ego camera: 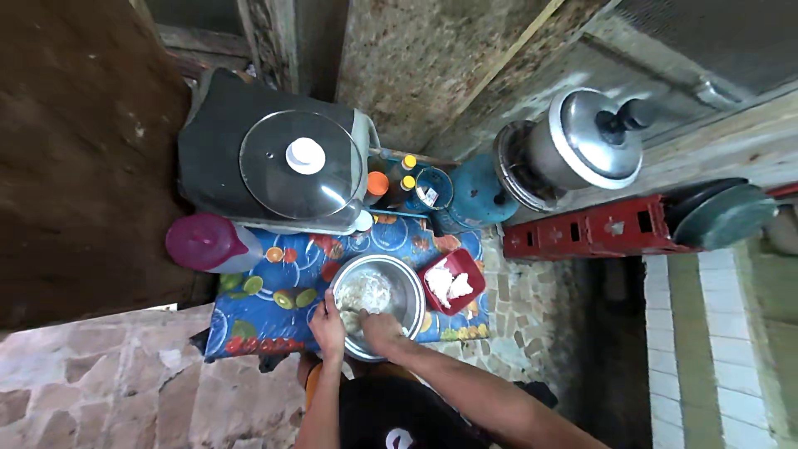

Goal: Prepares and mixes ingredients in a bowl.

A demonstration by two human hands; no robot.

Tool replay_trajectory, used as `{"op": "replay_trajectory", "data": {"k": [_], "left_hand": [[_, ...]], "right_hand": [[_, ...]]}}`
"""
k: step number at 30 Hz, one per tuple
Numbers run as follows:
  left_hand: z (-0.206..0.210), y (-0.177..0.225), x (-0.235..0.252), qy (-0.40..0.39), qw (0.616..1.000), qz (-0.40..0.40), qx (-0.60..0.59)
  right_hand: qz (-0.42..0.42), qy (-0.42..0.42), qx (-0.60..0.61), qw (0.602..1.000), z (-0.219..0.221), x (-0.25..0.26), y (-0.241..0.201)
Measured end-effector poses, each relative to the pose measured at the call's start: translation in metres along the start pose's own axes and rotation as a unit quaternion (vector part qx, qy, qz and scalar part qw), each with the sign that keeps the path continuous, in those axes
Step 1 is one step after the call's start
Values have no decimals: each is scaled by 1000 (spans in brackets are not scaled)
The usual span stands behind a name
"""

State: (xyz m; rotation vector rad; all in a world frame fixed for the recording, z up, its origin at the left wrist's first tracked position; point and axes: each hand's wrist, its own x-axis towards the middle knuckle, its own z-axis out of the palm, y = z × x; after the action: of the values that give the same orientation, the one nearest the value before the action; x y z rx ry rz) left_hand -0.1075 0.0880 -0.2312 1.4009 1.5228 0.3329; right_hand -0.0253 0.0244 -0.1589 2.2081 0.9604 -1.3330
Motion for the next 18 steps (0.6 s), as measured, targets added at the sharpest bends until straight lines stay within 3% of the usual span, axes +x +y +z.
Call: {"op": "replay_trajectory", "data": {"k": [7, 10, 18], "left_hand": [[-2, 0, -1, 7, 1000, 7, -14], [-2, 1, 1, 2, 1000, 3, -16], [-1, 0, 4, 9, 1000, 2, -6]], "right_hand": [[151, 60, 109, 981, -41, 22, 52], [152, 47, 155, 975, -40, 48, 59], [72, 11, 60, 996, -17, 46, -25]]}}
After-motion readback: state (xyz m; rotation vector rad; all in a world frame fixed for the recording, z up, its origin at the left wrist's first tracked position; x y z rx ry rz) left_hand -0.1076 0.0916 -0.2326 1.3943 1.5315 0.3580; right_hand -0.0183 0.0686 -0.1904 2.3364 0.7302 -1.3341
